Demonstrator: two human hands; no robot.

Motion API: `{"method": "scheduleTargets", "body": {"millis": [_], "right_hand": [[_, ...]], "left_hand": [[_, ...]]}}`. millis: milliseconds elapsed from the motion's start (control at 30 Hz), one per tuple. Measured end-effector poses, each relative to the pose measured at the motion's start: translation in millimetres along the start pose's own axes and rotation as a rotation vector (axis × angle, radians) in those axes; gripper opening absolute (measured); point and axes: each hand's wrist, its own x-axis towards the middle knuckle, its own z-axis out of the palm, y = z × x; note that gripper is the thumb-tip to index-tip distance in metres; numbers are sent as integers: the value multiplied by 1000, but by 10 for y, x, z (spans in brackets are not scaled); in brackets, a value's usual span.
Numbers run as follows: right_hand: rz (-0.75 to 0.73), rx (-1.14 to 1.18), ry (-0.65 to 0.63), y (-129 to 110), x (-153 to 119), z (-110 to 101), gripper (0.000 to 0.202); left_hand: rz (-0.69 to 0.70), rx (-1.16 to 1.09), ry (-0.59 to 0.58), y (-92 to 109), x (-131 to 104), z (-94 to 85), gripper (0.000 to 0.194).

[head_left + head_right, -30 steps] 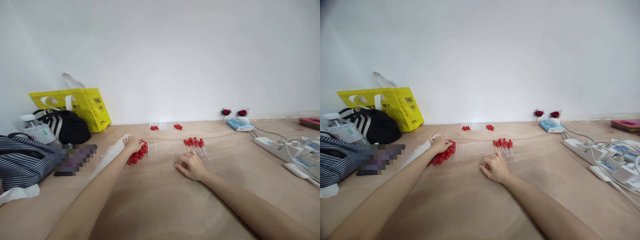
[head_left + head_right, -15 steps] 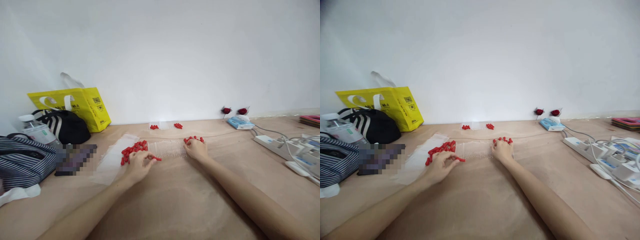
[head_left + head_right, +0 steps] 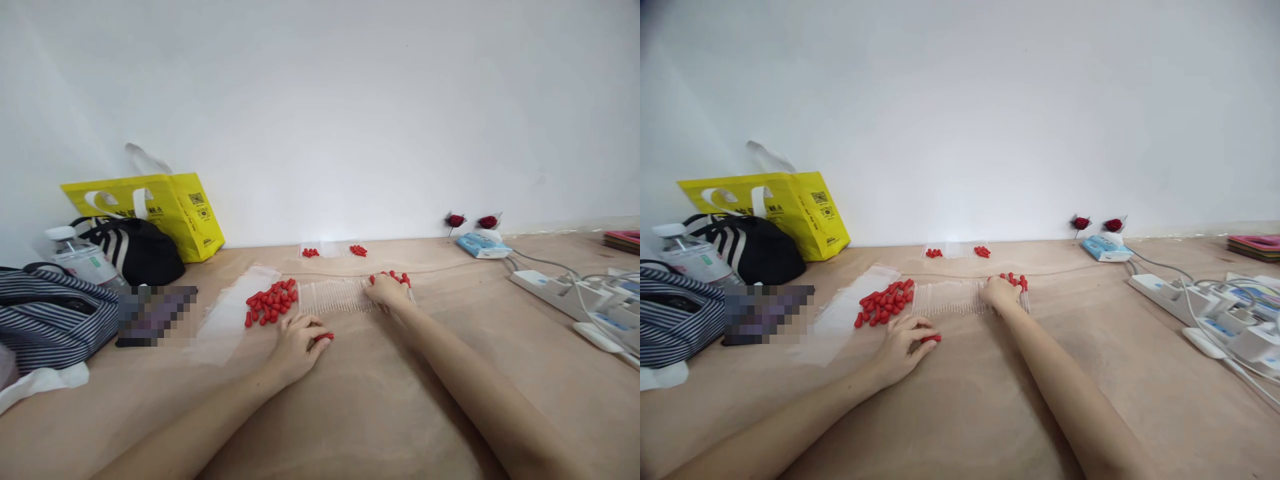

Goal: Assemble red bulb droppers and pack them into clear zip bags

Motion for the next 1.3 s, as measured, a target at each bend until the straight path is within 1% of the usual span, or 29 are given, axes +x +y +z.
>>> {"method": "scheduleTargets", "body": {"millis": [67, 133, 200, 233, 300, 400, 433, 500, 600, 833, 1100, 1200, 1300], "right_hand": [[-8, -4, 12, -20, -24, -31, 12], [-43, -5, 44, -44, -82, -74, 17], [-107, 1, 78, -54, -182, -110, 22], [-164, 16, 94, -49, -248, -118, 24], [-360, 92, 125, -14, -405, -102, 22], [-764, 250, 187, 78, -651, -11, 18], [-853, 274, 204, 105, -722, 24, 17], [-939, 273, 224, 135, -832, 82, 16], [-954, 254, 241, 115, -914, 115, 14], [-940, 236, 257, 23, -958, 117, 13], [-981, 291, 287, -27, -1042, 181, 15], [-1003, 297, 284, -22, -1053, 163, 16], [-1045, 295, 272, 9, -1038, 112, 17]], "left_hand": [[3, -16, 16, 2, 11, 27, 16], [12, -31, 30, 5, 11, 39, 16], [14, -37, 47, 11, 3, 40, 14], [12, -39, 55, 13, -1, 37, 12], [6, -44, 67, 14, -7, 32, 10], [4, -44, 74, -1, -12, 33, 12], [6, -40, 75, -9, -13, 37, 14], [13, -24, 76, -23, -16, 45, 19], [30, -6, 73, -30, -18, 52, 21], [57, -13, 83, -5, -17, 37, 20], [-27, -60, 125, 5, -5, 65, 17], [-12, -75, 119, 8, -15, 50, 16], [38, -62, 96, 21, -32, 31, 15]]}}
